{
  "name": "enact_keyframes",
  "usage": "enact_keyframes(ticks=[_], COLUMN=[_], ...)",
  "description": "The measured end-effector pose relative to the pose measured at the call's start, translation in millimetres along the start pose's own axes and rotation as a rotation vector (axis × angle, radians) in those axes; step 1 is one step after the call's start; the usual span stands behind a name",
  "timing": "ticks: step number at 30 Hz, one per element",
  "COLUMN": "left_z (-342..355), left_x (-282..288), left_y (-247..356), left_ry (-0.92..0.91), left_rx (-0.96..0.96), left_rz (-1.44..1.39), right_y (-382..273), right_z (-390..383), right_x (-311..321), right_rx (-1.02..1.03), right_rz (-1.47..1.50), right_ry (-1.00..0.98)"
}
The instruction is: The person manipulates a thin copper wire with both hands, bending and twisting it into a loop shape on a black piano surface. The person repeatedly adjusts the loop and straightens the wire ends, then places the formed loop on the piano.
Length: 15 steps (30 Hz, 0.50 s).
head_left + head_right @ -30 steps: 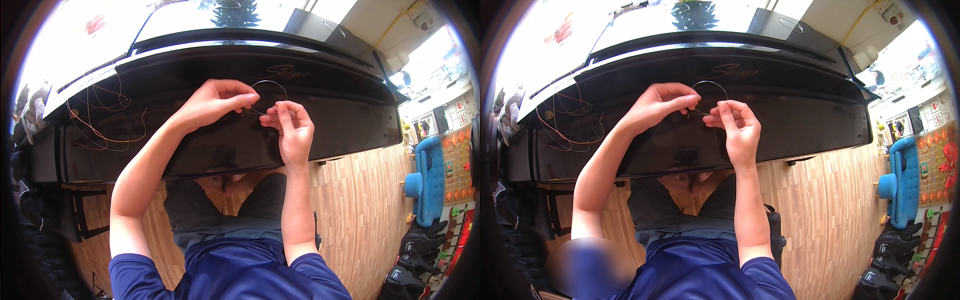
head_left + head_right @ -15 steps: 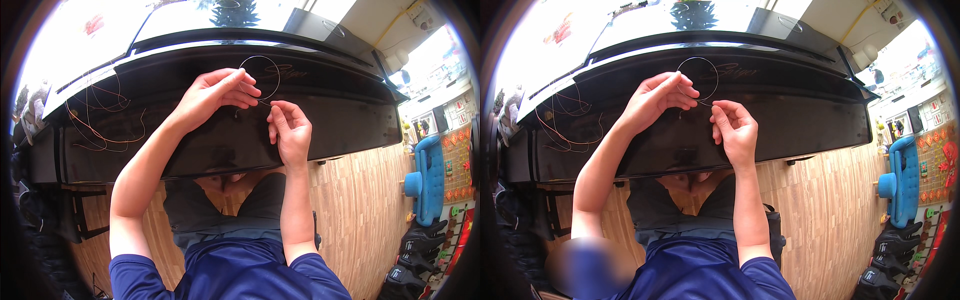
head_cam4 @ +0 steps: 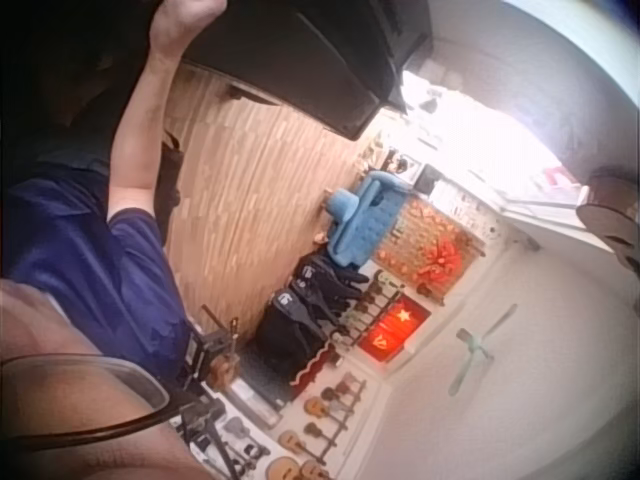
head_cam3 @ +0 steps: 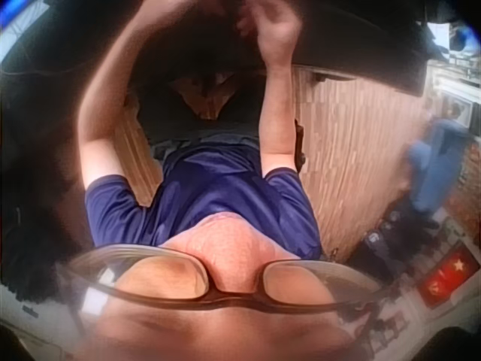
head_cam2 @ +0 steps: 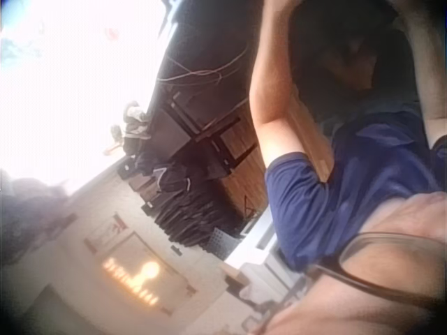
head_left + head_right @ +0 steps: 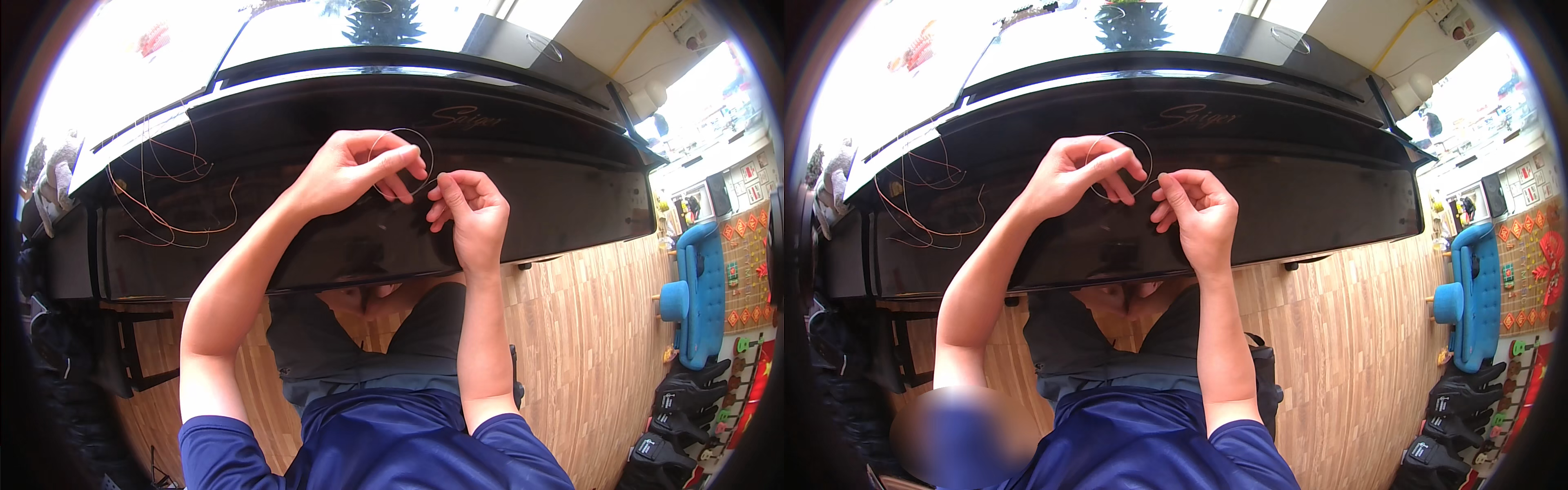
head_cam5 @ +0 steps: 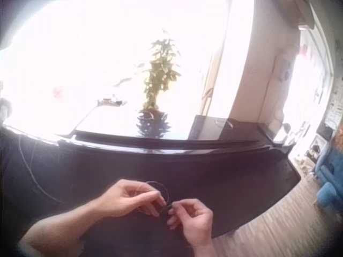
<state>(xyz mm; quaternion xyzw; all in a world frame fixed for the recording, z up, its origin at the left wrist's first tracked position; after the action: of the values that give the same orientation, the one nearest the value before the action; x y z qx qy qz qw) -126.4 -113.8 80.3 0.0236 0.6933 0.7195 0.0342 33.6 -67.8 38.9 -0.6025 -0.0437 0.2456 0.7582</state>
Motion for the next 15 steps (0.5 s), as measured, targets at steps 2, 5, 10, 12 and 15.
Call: enact_keyframes(ticks=[2,5,10,12,15], left_z=[1,4,6,5,4], left_x=[-7,-12,-4,-3,-4], left_y=[-5,-10,-9,-8,-6], left_ry=[-0.079,-0.092,0.048,0.078,0.100], left_rx=[-0.005,-0.065,-0.046,-0.075,-0.134], left_rz=[-0.025,0.096,0.298,0.374,0.465], right_y=[-1,-5,-6,-7,-8], right_z=[0,-1,-3,-4,-4], right_x=[0,-2,-6,-8,-13], right_rx=[-0.001,-0.037,-0.022,-0.010,0.009], right_rz=[0.010,-0.004,-0.023,-0.013,0.016], right_ry=[0.015,0.014,-0.051,-0.071,-0.083])
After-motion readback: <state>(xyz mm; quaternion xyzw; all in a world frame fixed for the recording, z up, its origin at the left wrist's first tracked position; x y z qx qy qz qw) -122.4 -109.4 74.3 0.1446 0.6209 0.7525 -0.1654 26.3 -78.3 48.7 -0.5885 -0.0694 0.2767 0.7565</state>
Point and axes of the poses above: each hand's wrist, its own z-axis towards the middle knuckle, its own x-axis out of the back of the hand, y = z × x, the point moved 9 cm from there along z, towards the middle knuckle, and after that the axes turned 6 degrees about x, right-handed, at the moved point
